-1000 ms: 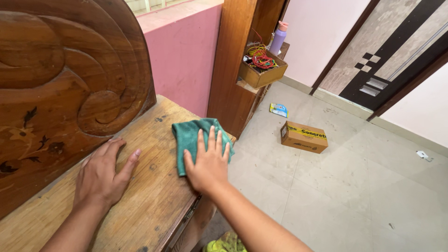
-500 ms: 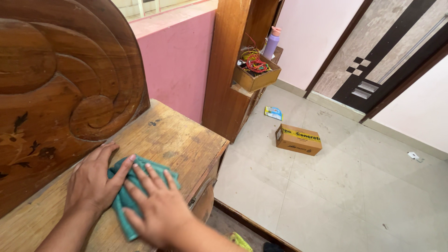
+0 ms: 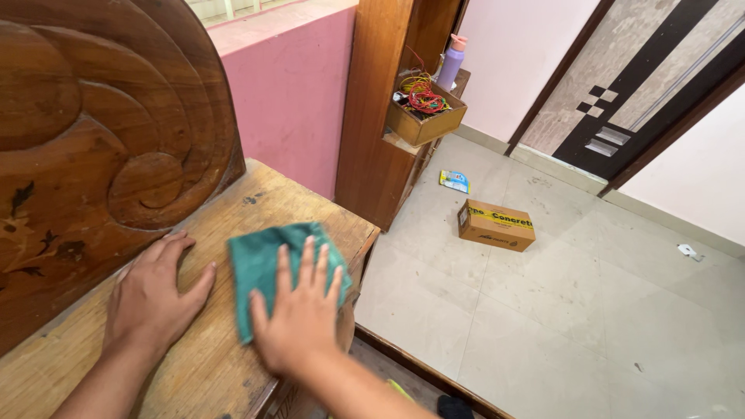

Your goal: The person wipes the carved wooden headboard and the top surface of a wooden dresser with a green cloth. The person then opens a lower cabinet door and wipes the inside of the door and the cabinet interior.

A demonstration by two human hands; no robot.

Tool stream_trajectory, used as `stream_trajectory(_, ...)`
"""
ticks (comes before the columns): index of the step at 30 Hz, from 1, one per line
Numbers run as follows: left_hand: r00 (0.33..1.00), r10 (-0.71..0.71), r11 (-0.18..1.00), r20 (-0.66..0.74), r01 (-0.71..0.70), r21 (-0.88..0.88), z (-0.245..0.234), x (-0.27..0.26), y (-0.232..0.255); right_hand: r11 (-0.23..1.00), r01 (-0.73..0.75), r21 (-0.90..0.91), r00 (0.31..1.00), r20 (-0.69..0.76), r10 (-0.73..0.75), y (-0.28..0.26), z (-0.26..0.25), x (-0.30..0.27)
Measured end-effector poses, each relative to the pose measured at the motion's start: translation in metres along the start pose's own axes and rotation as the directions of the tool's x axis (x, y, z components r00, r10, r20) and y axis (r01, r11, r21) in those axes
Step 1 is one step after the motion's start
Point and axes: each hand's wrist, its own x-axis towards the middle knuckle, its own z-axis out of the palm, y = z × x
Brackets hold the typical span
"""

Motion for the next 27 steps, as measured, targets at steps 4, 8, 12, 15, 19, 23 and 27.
stream_trajectory(4, 0.998, 0.047, 0.999, -0.043, -0.047, -0.01, 0.007, 0.0, -0.007, 0.991, 0.128, 0.041, 0.99, -0.067, -0.125, -0.028, -0.008, -0.035)
stream_trajectory(8, 0.989, 0.099, 0.993, -0.106, -0.106, -0.059, 0.014, 0.0, -0.015, 0.86, 0.061, 0.506, 0.945, 0.248, -0.213, -0.029, -0.028, -0.052)
stream_trajectory(12, 0.981, 0.133, 0.969, -0.141, -0.158, -0.187, 0.02, -0.001, -0.026, 0.772, 0.199, 0.603, 0.914, 0.171, -0.369, -0.01, -0.043, -0.067)
stream_trajectory(15, 0.971, 0.179, 0.956, -0.161, -0.211, -0.204, 0.021, -0.007, -0.027, 0.729, 0.257, 0.635, 0.88, 0.158, -0.448, 0.015, -0.05, -0.074)
stream_trajectory(19, 0.982, 0.174, 0.977, -0.072, -0.182, -0.11, 0.017, -0.026, -0.014, 0.835, 0.18, 0.52, 0.944, 0.146, -0.294, 0.036, -0.053, -0.062)
stream_trajectory(23, 0.973, 0.23, 0.971, -0.005, -0.23, -0.073, 0.015, -0.068, 0.004, 0.796, -0.132, 0.591, 0.983, 0.179, 0.03, 0.036, -0.05, -0.051)
stream_trajectory(27, 0.972, 0.227, 0.972, -0.056, -0.23, -0.047, 0.015, -0.092, 0.025, 0.68, -0.288, 0.675, 0.951, 0.116, 0.288, 0.005, -0.041, -0.062)
